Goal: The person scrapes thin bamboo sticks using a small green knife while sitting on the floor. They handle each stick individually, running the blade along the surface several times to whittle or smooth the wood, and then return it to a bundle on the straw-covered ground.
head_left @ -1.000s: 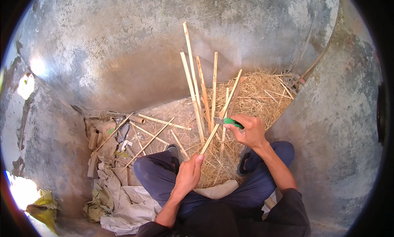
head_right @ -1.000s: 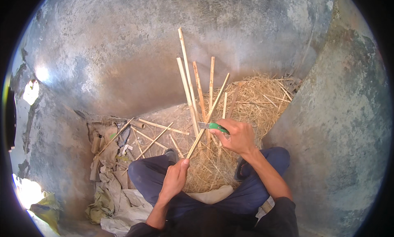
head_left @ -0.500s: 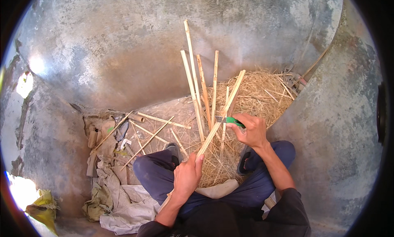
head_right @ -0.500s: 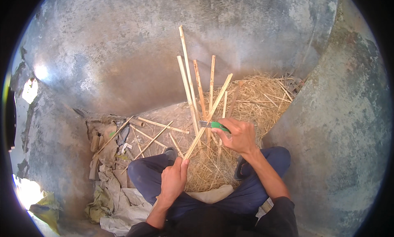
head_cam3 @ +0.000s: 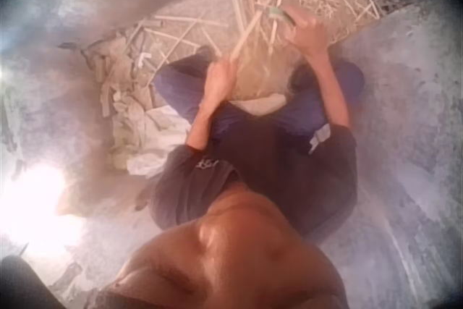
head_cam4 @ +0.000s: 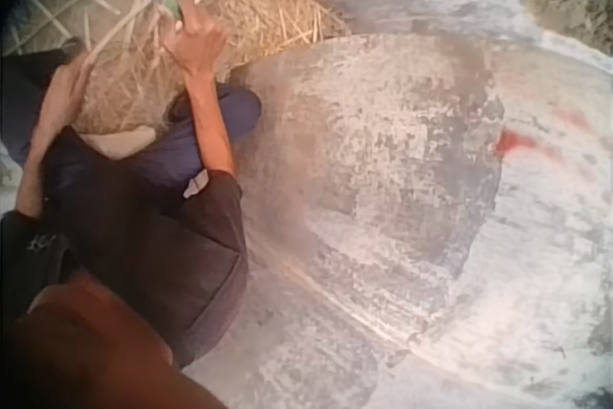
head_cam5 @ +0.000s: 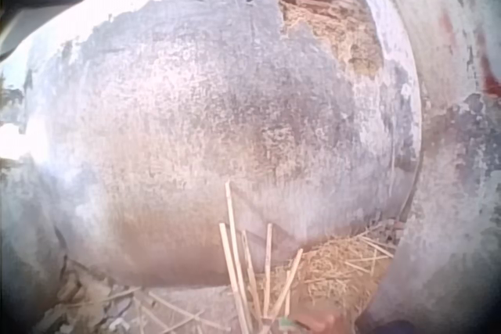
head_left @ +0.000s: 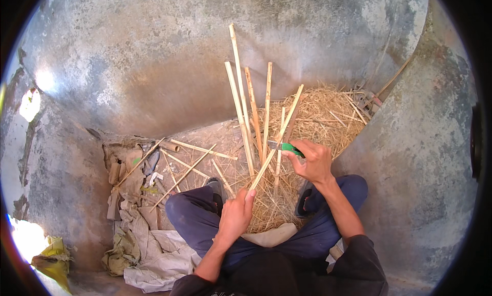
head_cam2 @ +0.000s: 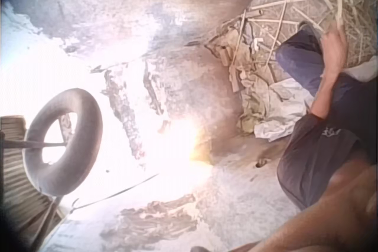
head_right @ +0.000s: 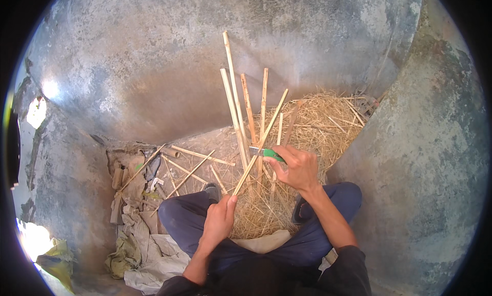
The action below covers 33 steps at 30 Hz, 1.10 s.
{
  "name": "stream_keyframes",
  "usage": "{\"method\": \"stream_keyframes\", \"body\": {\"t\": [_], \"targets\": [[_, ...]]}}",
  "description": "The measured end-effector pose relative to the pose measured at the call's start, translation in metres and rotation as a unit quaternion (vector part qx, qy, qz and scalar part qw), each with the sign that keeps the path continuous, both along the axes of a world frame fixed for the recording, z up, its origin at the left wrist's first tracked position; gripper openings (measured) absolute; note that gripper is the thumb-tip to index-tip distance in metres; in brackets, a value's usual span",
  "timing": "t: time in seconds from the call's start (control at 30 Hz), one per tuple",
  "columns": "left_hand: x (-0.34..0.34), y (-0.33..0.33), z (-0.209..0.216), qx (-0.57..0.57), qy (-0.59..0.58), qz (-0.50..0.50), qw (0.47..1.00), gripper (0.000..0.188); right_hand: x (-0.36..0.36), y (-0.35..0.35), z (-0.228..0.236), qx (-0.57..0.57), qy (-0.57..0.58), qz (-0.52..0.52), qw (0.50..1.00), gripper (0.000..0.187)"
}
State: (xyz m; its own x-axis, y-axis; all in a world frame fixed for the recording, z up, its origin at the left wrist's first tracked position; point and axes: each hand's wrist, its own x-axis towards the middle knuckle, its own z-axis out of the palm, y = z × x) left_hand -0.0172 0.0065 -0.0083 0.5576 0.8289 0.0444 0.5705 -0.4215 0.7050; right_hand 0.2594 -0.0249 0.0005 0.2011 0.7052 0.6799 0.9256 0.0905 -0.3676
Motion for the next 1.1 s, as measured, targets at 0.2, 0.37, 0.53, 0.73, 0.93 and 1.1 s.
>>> {"method": "stream_keyframes", "body": {"t": [0.2,0.37,0.53,0.73,0.93,1.1], "targets": [[0.004,-0.002,0.001,0.039,0.043,0.035,0.998,0.038,-0.003,0.001,0.001,-0.018,0.008,-0.016,1.0,0.026],[0.012,-0.006,-0.002,0.07,0.075,0.055,0.993,0.037,0.0,0.004,-0.01,0.012,-0.019,-0.021,1.0,0.029],[0.016,-0.004,0.001,0.088,0.082,0.051,0.991,0.038,-0.007,0.007,-0.007,0.044,0.009,-0.039,0.998,0.03],[0.017,0.019,0.014,-0.079,-0.055,-0.054,0.994,0.038,-0.003,0.011,0.007,0.035,0.121,-0.012,0.992,0.031],[0.015,0.032,0.016,-0.291,-0.141,-0.083,0.943,0.043,-0.01,0.005,0.019,0.066,0.11,-0.002,0.992,0.03],[0.023,0.028,0.013,-0.135,-0.094,-0.041,0.986,0.049,-0.005,0.001,0.022,0.003,0.058,-0.012,0.998,0.028]]}}
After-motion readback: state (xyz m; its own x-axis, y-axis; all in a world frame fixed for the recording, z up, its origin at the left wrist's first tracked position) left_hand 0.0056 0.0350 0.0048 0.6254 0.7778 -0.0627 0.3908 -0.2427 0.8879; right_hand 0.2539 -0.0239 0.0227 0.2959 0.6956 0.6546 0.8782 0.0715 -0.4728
